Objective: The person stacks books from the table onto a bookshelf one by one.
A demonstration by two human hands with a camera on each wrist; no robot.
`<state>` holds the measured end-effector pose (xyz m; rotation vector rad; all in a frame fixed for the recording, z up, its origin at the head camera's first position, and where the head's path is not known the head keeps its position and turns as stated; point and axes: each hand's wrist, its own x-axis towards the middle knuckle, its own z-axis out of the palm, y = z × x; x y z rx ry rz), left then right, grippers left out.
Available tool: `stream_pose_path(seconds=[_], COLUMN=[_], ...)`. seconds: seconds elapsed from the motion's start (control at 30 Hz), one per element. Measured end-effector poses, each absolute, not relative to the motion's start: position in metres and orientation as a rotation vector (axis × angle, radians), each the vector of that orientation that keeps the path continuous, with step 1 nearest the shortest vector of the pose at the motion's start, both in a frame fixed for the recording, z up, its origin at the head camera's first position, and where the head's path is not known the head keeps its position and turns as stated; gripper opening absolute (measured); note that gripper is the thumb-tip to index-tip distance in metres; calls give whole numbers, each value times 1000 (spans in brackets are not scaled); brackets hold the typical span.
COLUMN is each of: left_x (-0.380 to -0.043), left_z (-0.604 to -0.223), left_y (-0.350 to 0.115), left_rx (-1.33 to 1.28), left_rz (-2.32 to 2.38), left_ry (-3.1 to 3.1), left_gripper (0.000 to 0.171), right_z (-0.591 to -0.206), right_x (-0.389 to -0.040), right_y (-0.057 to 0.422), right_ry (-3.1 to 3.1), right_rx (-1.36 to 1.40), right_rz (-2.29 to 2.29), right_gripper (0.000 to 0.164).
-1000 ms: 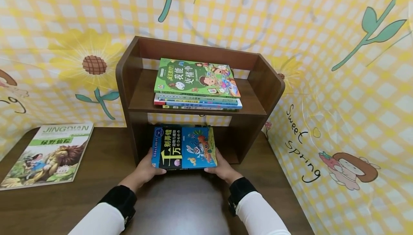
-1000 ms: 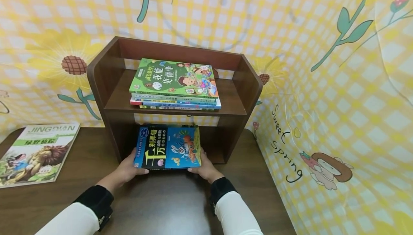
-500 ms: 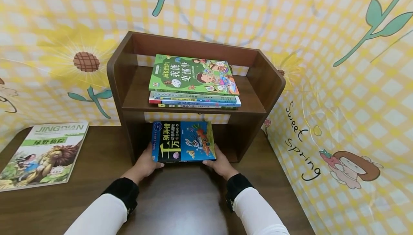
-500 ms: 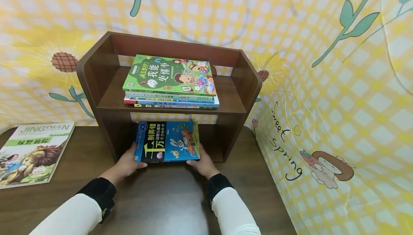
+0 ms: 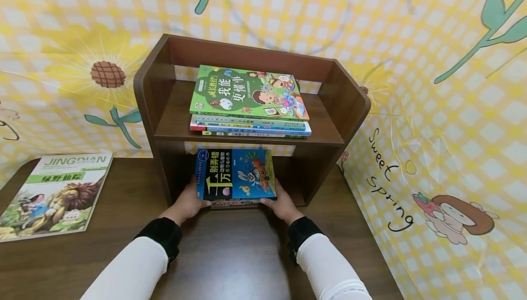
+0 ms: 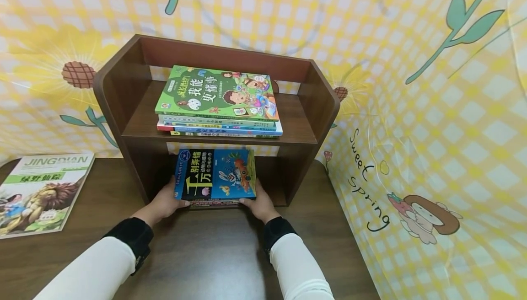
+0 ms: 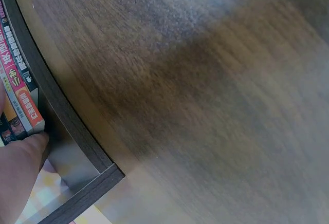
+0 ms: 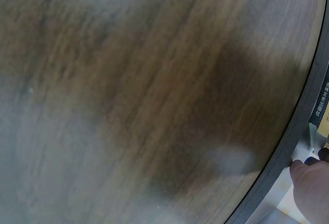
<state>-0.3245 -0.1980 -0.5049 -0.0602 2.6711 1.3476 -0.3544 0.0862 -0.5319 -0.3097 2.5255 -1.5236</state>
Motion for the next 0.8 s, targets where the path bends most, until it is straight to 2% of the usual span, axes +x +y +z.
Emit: stream_pose_path(seconds=[0.47,0.67,0.8], left_x=[-334,-325,-317], left_z=[-509,-510,-515], left_y=[-202,-201,-207], left_rx=[-58,64,2], left_rz=[1308,1339,1290], left_ry=[2681,2804,2786], left_gripper=[102,86,88], right_z=[-528,-529,-529], right_x=[-355,-348,-341], right_y=[84,82,84], right_ry=[2561,2570,2562], right_rx=[-299,-268,-242], right_rz=[-1523,-1523,-1509], right_gripper=[79,79,82])
